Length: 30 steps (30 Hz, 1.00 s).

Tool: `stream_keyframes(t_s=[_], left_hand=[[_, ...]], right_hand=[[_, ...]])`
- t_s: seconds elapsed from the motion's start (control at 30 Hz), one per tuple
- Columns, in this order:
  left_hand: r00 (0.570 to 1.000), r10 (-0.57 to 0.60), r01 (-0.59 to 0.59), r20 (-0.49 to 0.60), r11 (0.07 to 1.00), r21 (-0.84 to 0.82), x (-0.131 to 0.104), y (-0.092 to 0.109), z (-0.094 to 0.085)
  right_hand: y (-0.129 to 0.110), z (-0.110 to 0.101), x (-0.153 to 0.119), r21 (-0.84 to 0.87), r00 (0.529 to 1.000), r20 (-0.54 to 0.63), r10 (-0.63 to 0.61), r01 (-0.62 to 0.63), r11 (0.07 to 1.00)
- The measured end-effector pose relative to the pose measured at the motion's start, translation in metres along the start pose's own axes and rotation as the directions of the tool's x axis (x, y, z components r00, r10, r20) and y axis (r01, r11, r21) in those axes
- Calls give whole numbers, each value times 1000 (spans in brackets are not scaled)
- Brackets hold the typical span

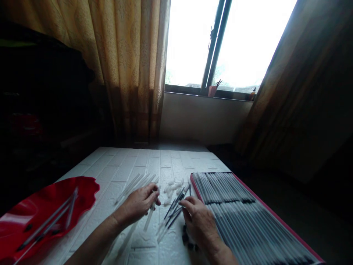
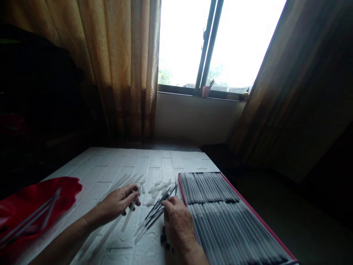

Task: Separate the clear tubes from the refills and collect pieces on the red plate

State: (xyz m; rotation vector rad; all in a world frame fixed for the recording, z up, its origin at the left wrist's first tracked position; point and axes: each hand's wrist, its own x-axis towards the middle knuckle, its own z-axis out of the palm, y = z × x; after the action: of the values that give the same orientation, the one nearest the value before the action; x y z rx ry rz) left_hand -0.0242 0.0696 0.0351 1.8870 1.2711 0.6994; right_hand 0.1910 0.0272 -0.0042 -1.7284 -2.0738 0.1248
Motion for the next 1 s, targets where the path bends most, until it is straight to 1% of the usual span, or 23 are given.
stream_keyframes(t_s=[0.07,0.13,0.3,0.37,0.5,0.63,0.7,0.77,0.87,0.93,1.0], left_hand=[[999,-45,46,12,996,-78,2,-4,3],[998,-56,58,14,992,-112,2,-5,5],[998,-61,64,27,987,-149,-1,2,4],[997,-64,68,31,987,-145,-2,4,3],[996,-63,71,64,988,-135,-2,5,3],[994,-75,92,78,967,-236,0,3,3],[995,-91,100,44,948,-301,2,3,2],[994,-109,96,-16,929,-357,4,0,1],[985,-156,110,-72,894,-434,10,-7,-2],[977,-195,130,-90,871,-474,14,-14,-4],[968,-224,144,-110,860,-489,17,-20,-6]], right_hand=[[-2,2,1,-51,998,49,-41,43,998],[-7,5,1,-82,994,85,-68,75,994],[-13,3,2,-144,988,142,-54,75,987],[-12,2,3,-156,987,144,-69,91,984],[-8,4,4,-163,981,137,-136,158,974],[-5,9,5,-170,980,130,-149,170,971],[-5,11,5,-163,980,121,-156,175,971],[-5,10,5,-157,979,113,-173,189,969],[-5,10,5,-161,978,90,-190,203,966],[-3,12,5,-162,980,46,-193,198,967],[0,16,6,-141,978,-38,-205,198,970]])
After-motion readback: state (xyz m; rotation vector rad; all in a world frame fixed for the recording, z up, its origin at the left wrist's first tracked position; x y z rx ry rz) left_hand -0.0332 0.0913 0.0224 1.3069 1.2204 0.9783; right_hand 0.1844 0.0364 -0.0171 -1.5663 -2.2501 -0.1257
